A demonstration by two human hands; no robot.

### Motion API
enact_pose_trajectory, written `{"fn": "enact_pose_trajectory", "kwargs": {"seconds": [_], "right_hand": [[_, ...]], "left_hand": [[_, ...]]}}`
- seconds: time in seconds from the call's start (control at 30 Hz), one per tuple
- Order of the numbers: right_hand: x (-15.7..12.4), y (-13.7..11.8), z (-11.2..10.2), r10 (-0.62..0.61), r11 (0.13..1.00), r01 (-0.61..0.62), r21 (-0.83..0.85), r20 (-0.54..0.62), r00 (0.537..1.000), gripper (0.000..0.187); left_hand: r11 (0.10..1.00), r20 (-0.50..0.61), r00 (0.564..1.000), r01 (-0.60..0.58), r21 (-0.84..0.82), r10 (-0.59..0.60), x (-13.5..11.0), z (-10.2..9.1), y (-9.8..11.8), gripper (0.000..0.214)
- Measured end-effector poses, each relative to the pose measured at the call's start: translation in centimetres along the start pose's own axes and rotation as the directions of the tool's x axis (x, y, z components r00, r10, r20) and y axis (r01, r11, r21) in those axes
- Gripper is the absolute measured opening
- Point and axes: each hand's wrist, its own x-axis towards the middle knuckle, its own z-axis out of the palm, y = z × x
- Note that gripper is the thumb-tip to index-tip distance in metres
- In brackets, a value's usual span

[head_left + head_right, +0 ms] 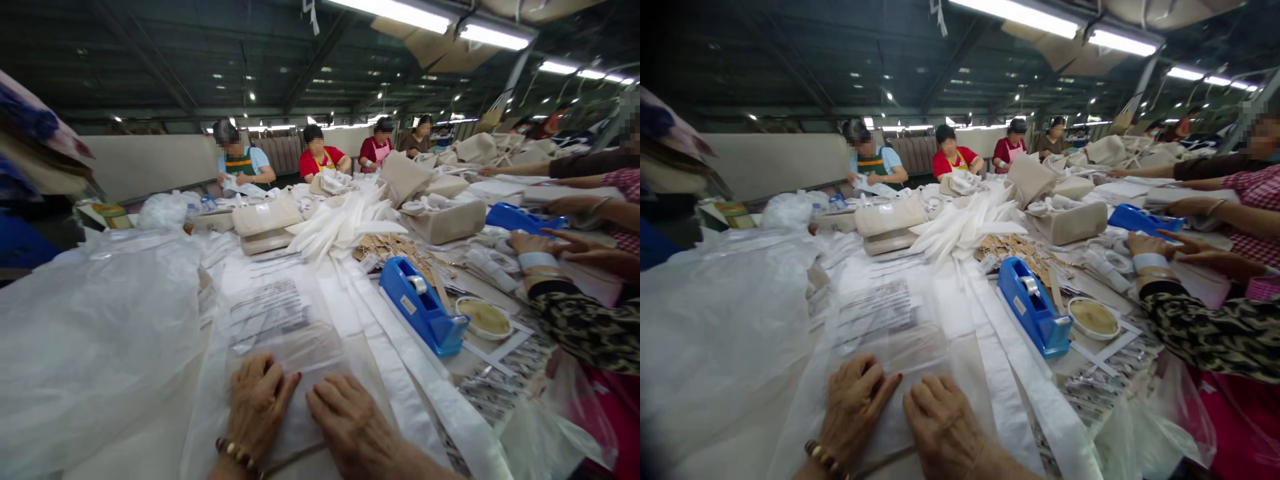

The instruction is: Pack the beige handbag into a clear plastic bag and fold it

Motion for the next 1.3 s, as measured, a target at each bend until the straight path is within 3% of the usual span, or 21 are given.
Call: {"fn": "enact_pose_trajectory", "kwargs": {"seconds": [0.07, 0.17, 0.27, 0.33, 0.4, 0.47, 0.57, 0.67, 0.77, 0.83, 0.93, 1.03, 1.17, 1.3], "right_hand": [[0.7, 0.1, 1.0, 0.046, 0.992, -0.045, -0.120, 0.006, 0.999, 0.036], [1.3, 2.1, 1.4, 0.248, 0.917, -0.270, -0.292, -0.110, 0.962, 0.036], [1.3, 3.5, 0.4, 0.326, 0.867, -0.388, -0.311, -0.235, 0.916, 0.031], [1.0, 3.1, -0.2, 0.246, 0.923, -0.307, -0.234, -0.257, 0.935, 0.030], [0.6, 2.2, -0.2, 0.142, 0.977, -0.165, -0.137, -0.164, 0.976, 0.033], [-0.1, 2.1, 0.1, 0.197, 0.970, -0.207, -0.130, -0.087, 0.977, 0.033], [-2.1, 5.0, -0.7, 0.431, 0.843, -0.475, -0.253, -0.211, 0.877, 0.027], [-4.5, 9.8, -4.6, 0.492, 0.776, -0.586, -0.234, -0.356, 0.794, 0.026], [-6.1, 13.8, -9.2, 0.647, 0.641, -0.765, -0.062, -0.492, 0.582, 0.031], [-6.3, 15.6, -11.1, 0.734, 0.573, -0.819, 0.023, -0.460, 0.500, 0.036], [-5.7, 16.7, -11.7, 0.821, 0.537, -0.830, 0.148, -0.316, 0.475, 0.040], [-4.8, 16.8, -11.1, 0.864, 0.497, -0.819, 0.285, -0.246, 0.439, 0.031], [-5.0, 16.2, -11.0, 0.884, 0.465, -0.767, 0.442, -0.276, 0.376, 0.028], [-8.0, 13.7, -11.7, 0.879, 0.476, -0.684, 0.552, -0.333, 0.343, 0.033]], "left_hand": [[1.000, -0.010, 1.000, -0.012, 0.011, 0.012, -0.1, 0.0, 0.0, 0.026], [1.000, -0.039, 0.999, -0.028, 0.012, 0.029, -0.2, 0.1, 0.0, 0.025], [1.000, -0.039, 0.999, -0.021, 0.016, 0.021, -0.2, 0.1, 0.0, 0.024], [1.000, -0.023, 1.000, -0.012, 0.013, 0.013, -0.3, 0.1, 0.0, 0.024], [1.000, -0.012, 1.000, -0.012, 0.002, 0.012, -0.3, 0.2, -0.2, 0.024], [1.000, -0.021, 1.000, -0.011, -0.006, 0.011, -0.4, 0.3, -0.5, 0.026], [0.999, -0.023, 0.999, -0.030, -0.013, 0.030, -0.6, 0.8, -1.2, 0.026], [0.998, -0.038, 0.997, -0.064, -0.020, 0.063, -0.9, 1.4, -1.8, 0.025], [0.998, -0.043, 0.998, -0.055, -0.019, 0.055, -1.0, 1.6, -2.1, 0.027], [0.998, -0.038, 0.998, -0.056, -0.021, 0.055, -1.0, 1.6, -2.2, 0.028], [0.997, -0.065, 0.995, -0.077, -0.010, 0.076, -0.8, 1.5, -2.2, 0.029], [0.996, -0.100, 0.991, -0.088, 0.012, 0.088, -0.6, 1.5, -2.2, 0.029], [0.995, -0.105, 0.989, -0.102, 0.017, 0.104, -0.6, 1.4, -2.2, 0.027], [0.997, -0.081, 0.993, -0.082, 0.012, 0.082, -0.7, 1.4, -2.3, 0.025]]}}
